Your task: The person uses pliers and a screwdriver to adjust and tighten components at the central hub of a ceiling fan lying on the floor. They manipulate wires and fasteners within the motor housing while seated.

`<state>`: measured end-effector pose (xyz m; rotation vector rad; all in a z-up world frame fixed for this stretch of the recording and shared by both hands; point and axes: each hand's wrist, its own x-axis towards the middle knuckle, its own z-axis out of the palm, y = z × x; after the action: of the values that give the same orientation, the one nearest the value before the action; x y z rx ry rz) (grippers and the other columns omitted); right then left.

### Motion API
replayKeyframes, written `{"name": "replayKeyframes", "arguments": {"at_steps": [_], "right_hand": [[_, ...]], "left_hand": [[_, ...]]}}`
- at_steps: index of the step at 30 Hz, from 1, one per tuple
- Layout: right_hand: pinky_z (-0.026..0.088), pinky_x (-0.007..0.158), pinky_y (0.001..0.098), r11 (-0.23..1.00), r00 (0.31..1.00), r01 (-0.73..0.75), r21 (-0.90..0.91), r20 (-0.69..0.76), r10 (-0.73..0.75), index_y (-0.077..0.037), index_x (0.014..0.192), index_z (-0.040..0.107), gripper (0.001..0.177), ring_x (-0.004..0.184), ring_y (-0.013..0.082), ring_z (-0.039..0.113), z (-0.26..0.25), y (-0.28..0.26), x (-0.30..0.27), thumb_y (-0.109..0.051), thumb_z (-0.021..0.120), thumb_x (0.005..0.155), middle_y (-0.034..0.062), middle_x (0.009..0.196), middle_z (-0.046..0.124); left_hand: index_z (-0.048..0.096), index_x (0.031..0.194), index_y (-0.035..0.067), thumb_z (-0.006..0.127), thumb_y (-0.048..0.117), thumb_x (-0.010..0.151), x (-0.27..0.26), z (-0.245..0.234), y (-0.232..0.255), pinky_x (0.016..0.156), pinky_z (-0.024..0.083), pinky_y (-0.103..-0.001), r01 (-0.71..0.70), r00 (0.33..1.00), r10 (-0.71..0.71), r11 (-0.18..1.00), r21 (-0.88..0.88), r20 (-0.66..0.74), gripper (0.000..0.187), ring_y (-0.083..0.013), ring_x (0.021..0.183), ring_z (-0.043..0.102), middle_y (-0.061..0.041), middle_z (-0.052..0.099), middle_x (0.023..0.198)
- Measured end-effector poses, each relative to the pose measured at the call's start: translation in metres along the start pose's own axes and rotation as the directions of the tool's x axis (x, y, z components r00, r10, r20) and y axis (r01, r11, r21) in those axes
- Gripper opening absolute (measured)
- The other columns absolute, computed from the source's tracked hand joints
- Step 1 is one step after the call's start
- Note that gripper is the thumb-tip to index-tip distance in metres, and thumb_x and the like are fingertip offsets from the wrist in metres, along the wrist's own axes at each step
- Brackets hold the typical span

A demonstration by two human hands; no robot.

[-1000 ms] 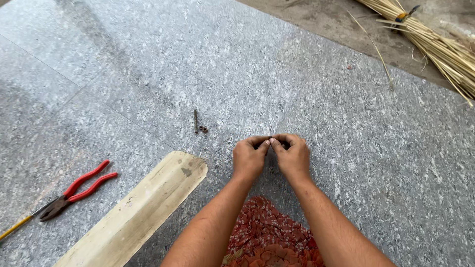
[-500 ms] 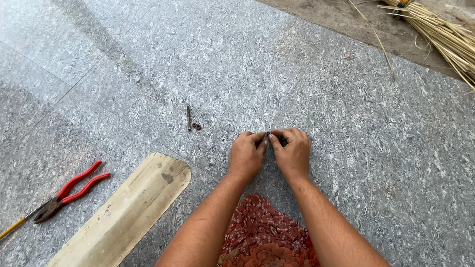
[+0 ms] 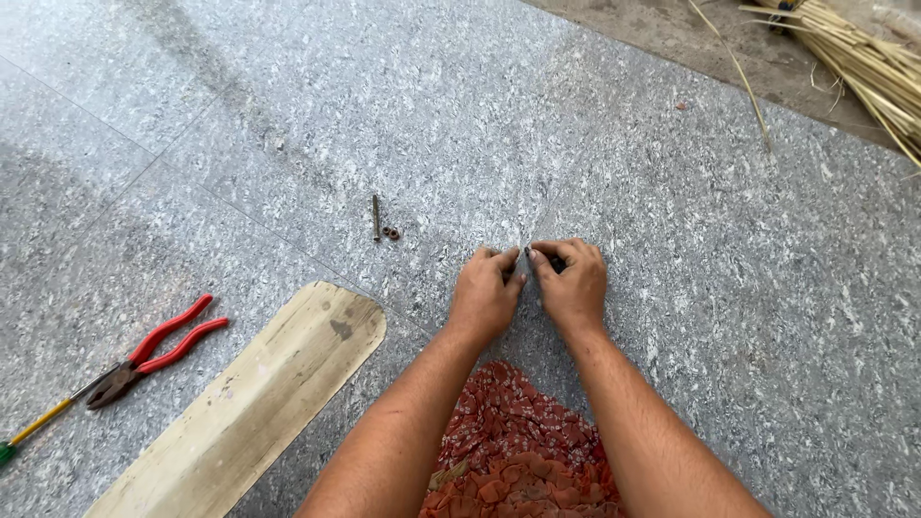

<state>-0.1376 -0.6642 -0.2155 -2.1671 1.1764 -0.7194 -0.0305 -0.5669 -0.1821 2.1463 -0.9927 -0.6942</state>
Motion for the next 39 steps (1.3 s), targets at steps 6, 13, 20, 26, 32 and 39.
{"name": "replayKeyframes", "arguments": {"at_steps": [6, 13, 20, 26, 32, 39], "right_hand": [[0.058, 0.089, 0.0351, 0.977, 0.991, -0.125, 0.174, 0.072, 0.114, -0.016, 0.106, 0.080, 0.018, 0.098, 0.0183, 0.068, -0.012, -0.005, -0.004, -0.023, 0.079, 0.089, 0.0009, 0.101, 0.072], [0.048, 0.106, 0.0451, 0.999, 0.998, -0.035, 0.036, 0.060, 0.033, -0.012, 0.126, 0.071, 0.036, 0.126, 0.0296, 0.058, -0.017, -0.017, -0.023, -0.033, 0.071, 0.097, 0.0115, 0.133, 0.064], [0.029, 0.120, 0.0555, 0.985, 0.993, 0.113, -0.131, 0.040, -0.109, -0.008, 0.142, 0.060, 0.055, 0.148, 0.0376, 0.037, -0.040, -0.050, -0.026, -0.049, 0.053, 0.105, 0.0171, 0.155, 0.050], [0.028, 0.121, 0.0530, 0.961, 0.971, 0.237, -0.141, 0.014, -0.238, -0.008, 0.143, 0.059, 0.057, 0.149, 0.0381, 0.036, -0.071, -0.098, -0.034, -0.048, 0.055, 0.103, 0.0184, 0.156, 0.049], [0.029, 0.120, 0.0539, 0.920, 0.925, 0.378, -0.106, 0.004, -0.379, -0.008, 0.143, 0.060, 0.053, 0.149, 0.0412, 0.036, -0.076, -0.156, -0.058, -0.043, 0.058, 0.103, 0.0206, 0.157, 0.048], [0.029, 0.121, 0.0534, 0.848, 0.848, 0.529, -0.025, 0.046, -0.528, -0.010, 0.144, 0.060, 0.052, 0.150, 0.0393, 0.036, -0.057, -0.236, -0.100, -0.041, 0.060, 0.102, 0.0197, 0.158, 0.048]], "left_hand": [[0.063, 0.138, 0.009, 0.073, 0.019, 0.092, -0.024, -0.012, -0.001, 0.098, 0.054, -0.044, -0.140, 0.990, 0.140, 0.989, 0.037, -0.006, 0.048, -0.0305, 0.113, 0.064, -0.013, 0.062, 0.126], [0.049, 0.146, 0.003, 0.060, 0.024, 0.097, -0.040, -0.025, 0.004, 0.116, 0.035, -0.049, -0.328, 0.937, 0.349, 0.866, 0.377, 0.012, 0.054, -0.0372, 0.144, 0.041, -0.020, 0.046, 0.154], [0.042, 0.149, -0.009, 0.037, 0.024, 0.109, -0.057, -0.044, 0.032, 0.125, 0.026, -0.046, -0.407, 0.854, 0.515, 0.755, 0.515, -0.080, 0.052, -0.0416, 0.151, 0.030, -0.033, 0.036, 0.158], [0.047, 0.148, -0.004, 0.042, 0.024, 0.104, -0.094, -0.088, 0.060, 0.123, 0.028, -0.051, -0.331, 0.804, 0.551, 0.727, 0.601, -0.223, 0.053, -0.0397, 0.151, 0.035, -0.028, 0.041, 0.158], [0.050, 0.146, -0.001, 0.044, 0.031, 0.103, -0.132, -0.132, 0.051, 0.125, 0.023, -0.053, -0.203, 0.802, 0.497, 0.749, 0.631, -0.332, 0.054, -0.0383, 0.151, 0.034, -0.026, 0.043, 0.158], [0.052, 0.147, 0.002, 0.045, 0.034, 0.105, -0.188, -0.187, 0.011, 0.122, 0.025, -0.054, -0.033, 0.762, 0.407, 0.802, 0.596, -0.504, 0.053, -0.0391, 0.150, 0.036, -0.025, 0.043, 0.158]]}}
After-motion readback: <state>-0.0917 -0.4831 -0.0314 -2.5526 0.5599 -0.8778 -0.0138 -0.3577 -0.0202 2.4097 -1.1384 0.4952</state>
